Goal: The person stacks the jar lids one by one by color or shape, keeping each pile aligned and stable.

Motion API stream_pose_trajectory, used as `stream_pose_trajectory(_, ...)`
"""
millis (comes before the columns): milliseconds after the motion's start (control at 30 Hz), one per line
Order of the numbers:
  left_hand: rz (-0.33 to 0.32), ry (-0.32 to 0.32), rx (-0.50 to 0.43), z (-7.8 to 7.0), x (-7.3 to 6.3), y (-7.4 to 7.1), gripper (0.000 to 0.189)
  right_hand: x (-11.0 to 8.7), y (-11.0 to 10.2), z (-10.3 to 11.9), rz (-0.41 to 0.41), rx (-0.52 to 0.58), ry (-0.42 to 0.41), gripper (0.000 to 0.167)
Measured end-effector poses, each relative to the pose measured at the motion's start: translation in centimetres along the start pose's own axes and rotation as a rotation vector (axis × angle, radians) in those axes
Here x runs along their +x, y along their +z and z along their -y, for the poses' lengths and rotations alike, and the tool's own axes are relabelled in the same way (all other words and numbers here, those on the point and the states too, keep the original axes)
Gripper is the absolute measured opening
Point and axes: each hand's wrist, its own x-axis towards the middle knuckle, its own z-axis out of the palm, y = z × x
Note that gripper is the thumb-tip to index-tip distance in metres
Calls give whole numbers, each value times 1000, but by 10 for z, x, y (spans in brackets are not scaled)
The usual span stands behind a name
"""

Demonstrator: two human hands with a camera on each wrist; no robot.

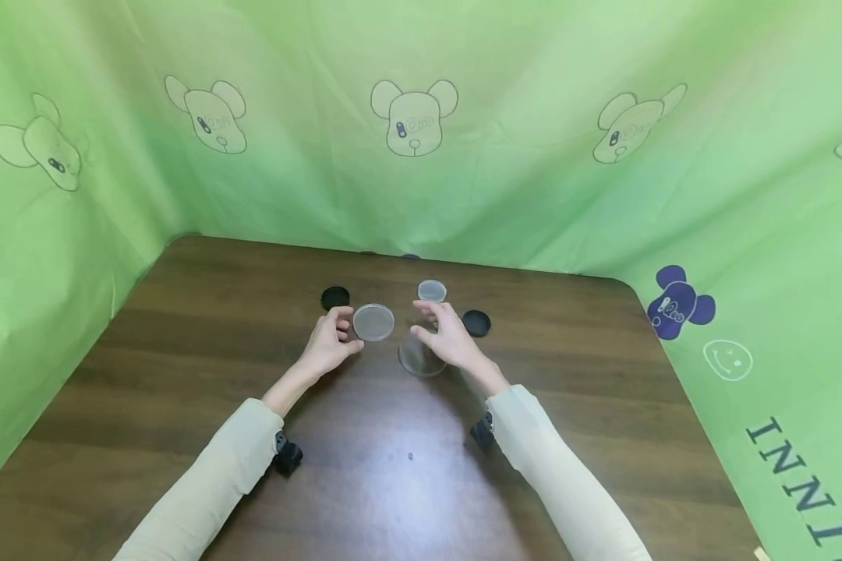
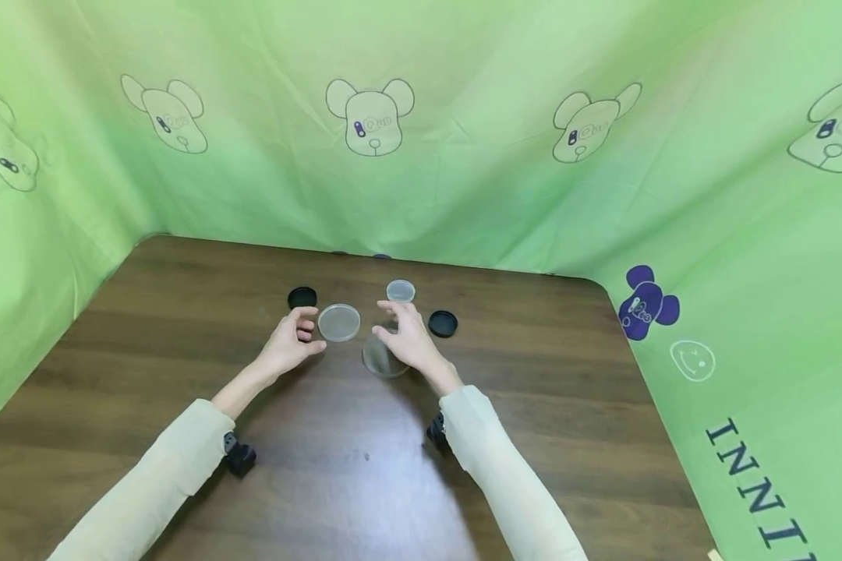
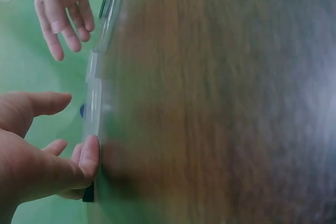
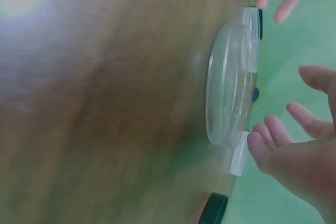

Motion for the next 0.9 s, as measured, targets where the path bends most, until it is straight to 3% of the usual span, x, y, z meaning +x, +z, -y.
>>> stream_pose_trajectory(200,69,-19,-9,4,6,-2,74,15,3,5,44,79,91,40)
stream_pose_trajectory(433,82,9,-3,5,13,-2,79,34,10,11,138,370,241,42)
stream_pose_trajectory(567,77,2,5,4,15,-1,80,39,14,13,131,465,330,41)
stream_pose_trajectory(733,68,15,18,5,19,1,80,44,17,19,120,461,384,40)
stream_pose_trajectory(900,54,38,43,6,24,3,80,50,18,23,162,402,399,39)
